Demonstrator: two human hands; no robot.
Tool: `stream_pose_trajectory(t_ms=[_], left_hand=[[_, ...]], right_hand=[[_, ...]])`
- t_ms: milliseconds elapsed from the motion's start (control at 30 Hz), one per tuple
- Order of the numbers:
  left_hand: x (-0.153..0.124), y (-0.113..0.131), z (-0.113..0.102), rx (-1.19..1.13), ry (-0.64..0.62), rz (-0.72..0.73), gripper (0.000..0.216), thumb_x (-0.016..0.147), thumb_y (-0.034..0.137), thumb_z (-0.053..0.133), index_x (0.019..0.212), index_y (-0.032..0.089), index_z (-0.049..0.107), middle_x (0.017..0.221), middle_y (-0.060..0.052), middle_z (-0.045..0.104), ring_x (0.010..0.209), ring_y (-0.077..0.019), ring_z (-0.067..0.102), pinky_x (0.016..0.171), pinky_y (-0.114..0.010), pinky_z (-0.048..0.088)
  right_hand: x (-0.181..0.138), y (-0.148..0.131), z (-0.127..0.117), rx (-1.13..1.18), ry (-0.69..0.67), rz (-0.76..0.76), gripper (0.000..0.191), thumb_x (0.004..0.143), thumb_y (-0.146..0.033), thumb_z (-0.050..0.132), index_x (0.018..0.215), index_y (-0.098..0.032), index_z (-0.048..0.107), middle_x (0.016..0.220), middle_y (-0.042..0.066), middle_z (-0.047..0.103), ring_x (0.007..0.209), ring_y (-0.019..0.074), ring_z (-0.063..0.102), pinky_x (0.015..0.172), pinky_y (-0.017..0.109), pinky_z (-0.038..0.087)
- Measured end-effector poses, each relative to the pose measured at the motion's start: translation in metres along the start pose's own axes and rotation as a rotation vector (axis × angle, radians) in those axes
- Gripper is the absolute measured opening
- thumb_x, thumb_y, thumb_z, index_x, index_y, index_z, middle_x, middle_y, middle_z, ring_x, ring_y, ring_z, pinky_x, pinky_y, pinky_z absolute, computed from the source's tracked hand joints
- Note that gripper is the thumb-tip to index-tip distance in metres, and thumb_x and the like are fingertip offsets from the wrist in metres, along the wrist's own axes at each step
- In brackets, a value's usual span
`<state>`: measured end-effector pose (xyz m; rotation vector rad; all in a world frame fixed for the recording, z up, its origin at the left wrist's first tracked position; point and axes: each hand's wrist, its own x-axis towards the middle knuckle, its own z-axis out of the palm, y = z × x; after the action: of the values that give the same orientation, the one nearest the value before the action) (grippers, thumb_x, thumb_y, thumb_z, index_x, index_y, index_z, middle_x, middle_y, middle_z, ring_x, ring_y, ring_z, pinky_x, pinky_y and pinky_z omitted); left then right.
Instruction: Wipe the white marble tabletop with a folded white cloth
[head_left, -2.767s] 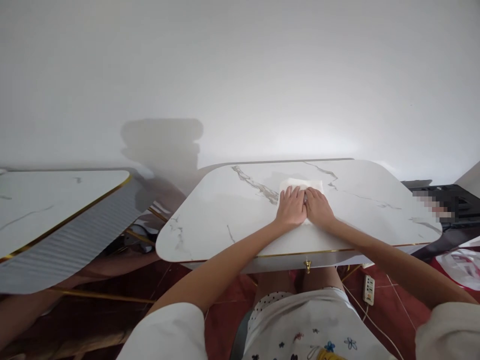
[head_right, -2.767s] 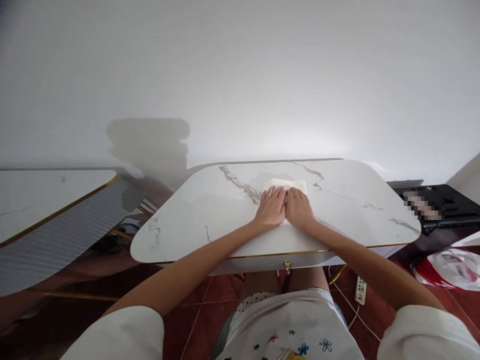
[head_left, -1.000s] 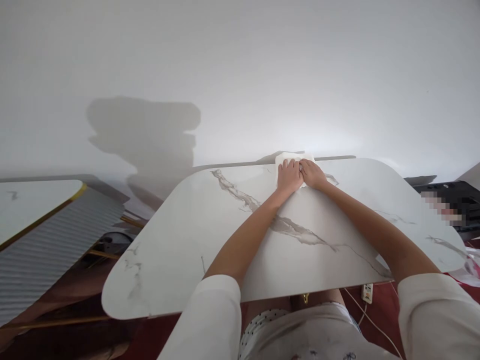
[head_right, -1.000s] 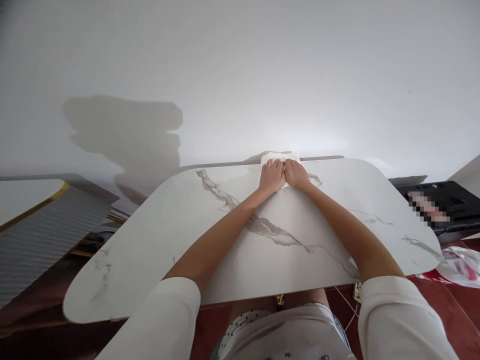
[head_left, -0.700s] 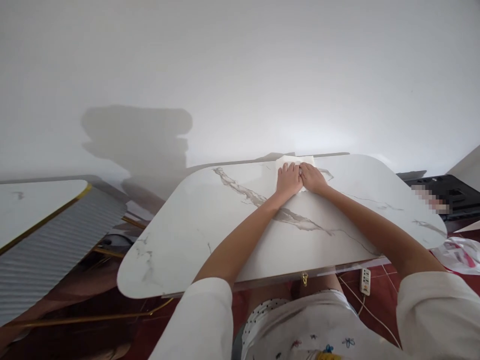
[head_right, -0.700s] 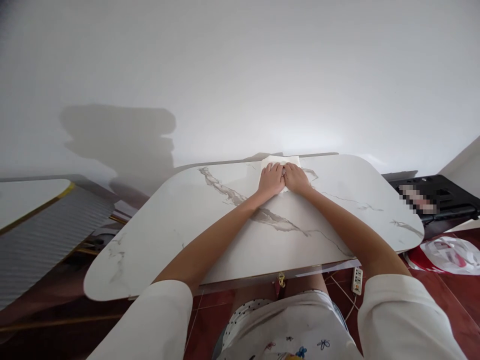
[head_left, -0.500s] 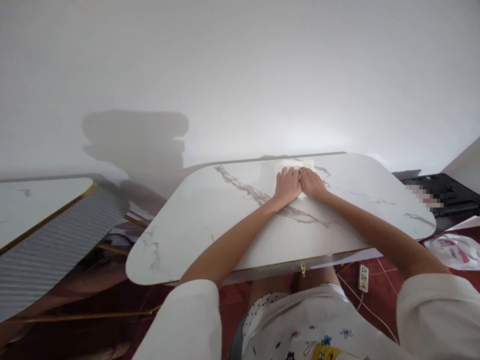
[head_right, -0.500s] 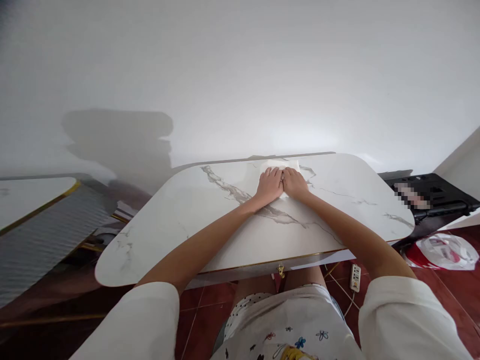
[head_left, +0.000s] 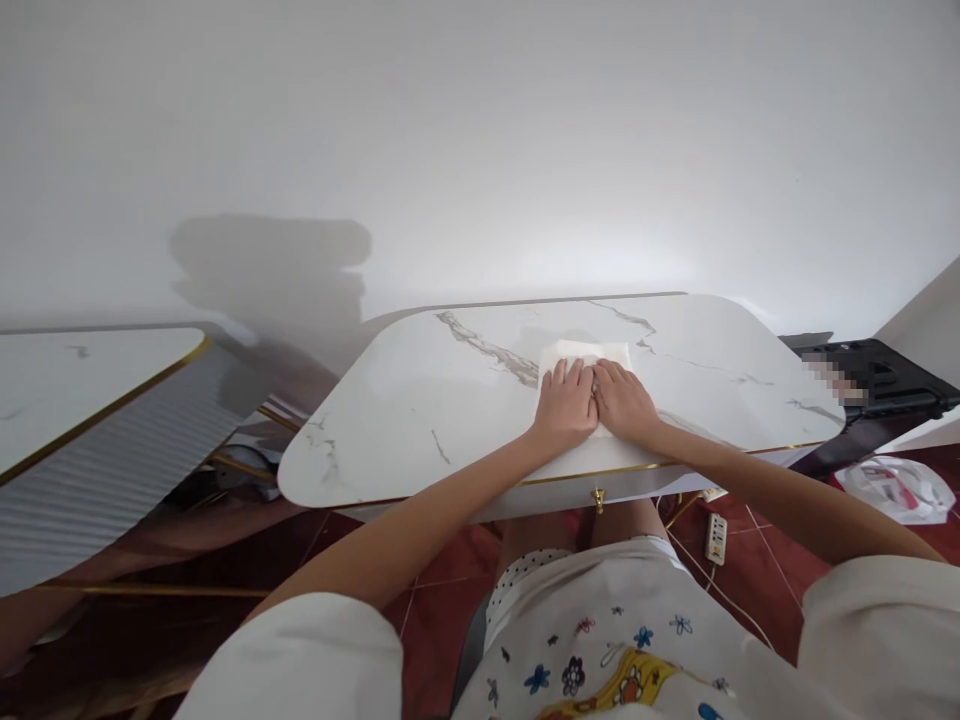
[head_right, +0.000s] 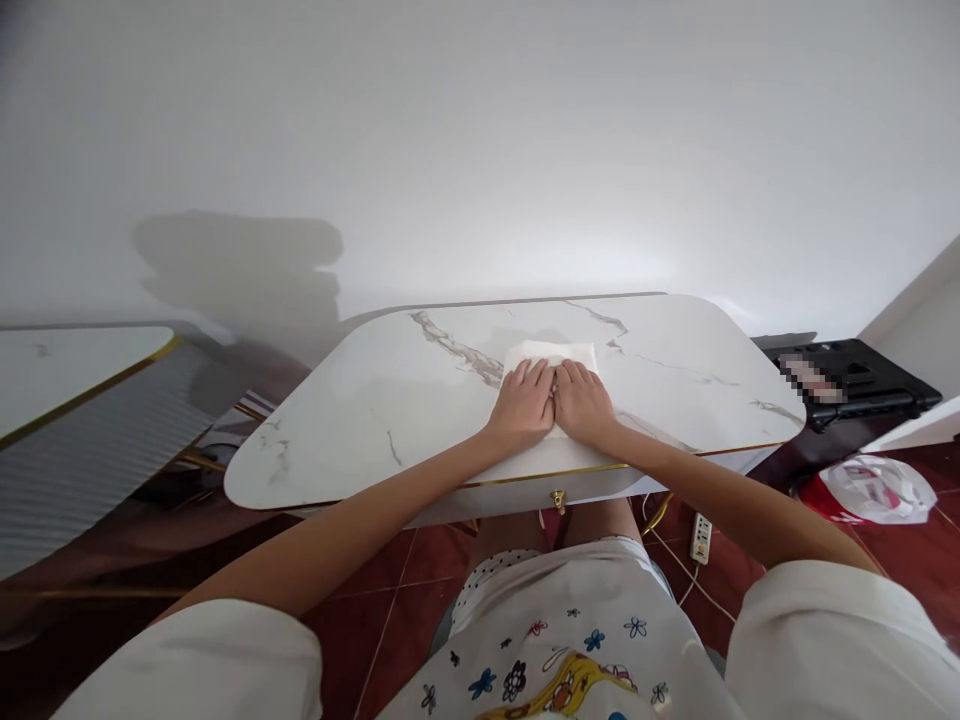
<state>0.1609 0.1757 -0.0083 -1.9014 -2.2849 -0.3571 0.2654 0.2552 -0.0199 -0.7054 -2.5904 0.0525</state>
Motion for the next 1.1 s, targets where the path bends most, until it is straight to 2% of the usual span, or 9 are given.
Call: stream_pose_trajectory(t_ms=[267, 467, 600, 733, 900, 1100], left_hand=[[-0.043, 0.026, -0.01, 0.026, -0.01, -0.027, 0.048, 0.089, 0.022, 0.036, 0.135, 0.007, 0.045, 0.147, -0.016, 0.042, 0.136, -0.0376, 0.032, 0.109, -0.053, 0.03], [-0.046, 0.055, -0.014, 0.014, -0.058, 0.004, 0.053, 0.086, 0.025, 0.043, 0.136, 0.007, 0.043, 0.147, -0.02, 0.041, 0.138, -0.0389, 0.031, 0.11, -0.055, 0.029], [-0.032, 0.069, -0.01, -0.001, -0.05, 0.045, 0.053, 0.085, 0.025, 0.045, 0.135, 0.007, 0.043, 0.147, -0.019, 0.04, 0.138, -0.0393, 0.031, 0.11, -0.054, 0.03], [-0.008, 0.069, -0.001, -0.008, -0.013, 0.09, 0.049, 0.087, 0.025, 0.041, 0.133, 0.008, 0.045, 0.145, -0.019, 0.042, 0.136, -0.0386, 0.033, 0.108, -0.054, 0.031], [0.03, 0.054, 0.012, -0.009, 0.042, 0.11, 0.043, 0.089, 0.025, 0.04, 0.129, 0.011, 0.049, 0.142, -0.016, 0.046, 0.134, -0.0364, 0.036, 0.106, -0.051, 0.033], [0.078, 0.029, 0.024, -0.032, 0.083, 0.036, 0.038, 0.089, 0.021, 0.039, 0.123, 0.014, 0.053, 0.139, -0.015, 0.049, 0.133, -0.0335, 0.037, 0.105, -0.051, 0.034]], right_hand=[[-0.041, -0.013, -0.009, 0.006, 0.044, -0.05, 0.036, 0.093, -0.018, 0.035, 0.123, -0.011, 0.055, 0.133, 0.018, 0.056, 0.125, 0.0282, 0.049, 0.102, 0.043, 0.041], [-0.067, 0.005, -0.017, -0.027, 0.086, -0.085, 0.035, 0.094, -0.02, 0.035, 0.122, -0.012, 0.054, 0.129, 0.017, 0.058, 0.124, 0.0279, 0.05, 0.1, 0.042, 0.044], [-0.07, 0.026, -0.02, -0.037, 0.096, -0.09, 0.033, 0.095, -0.022, 0.034, 0.121, -0.012, 0.053, 0.128, 0.018, 0.058, 0.124, 0.0279, 0.05, 0.1, 0.043, 0.045], [-0.056, 0.047, -0.019, -0.032, 0.104, -0.078, 0.032, 0.094, -0.021, 0.035, 0.119, -0.014, 0.053, 0.124, 0.017, 0.059, 0.119, 0.0274, 0.053, 0.095, 0.043, 0.047], [-0.021, 0.066, -0.011, -0.045, 0.057, -0.012, 0.03, 0.093, -0.018, 0.035, 0.115, -0.013, 0.055, 0.125, 0.018, 0.058, 0.116, 0.0272, 0.054, 0.093, 0.041, 0.047], [0.034, 0.08, -0.001, -0.05, -0.049, 0.03, 0.029, 0.094, -0.017, 0.035, 0.114, -0.014, 0.056, 0.124, 0.015, 0.058, 0.113, 0.025, 0.054, 0.093, 0.038, 0.045]])
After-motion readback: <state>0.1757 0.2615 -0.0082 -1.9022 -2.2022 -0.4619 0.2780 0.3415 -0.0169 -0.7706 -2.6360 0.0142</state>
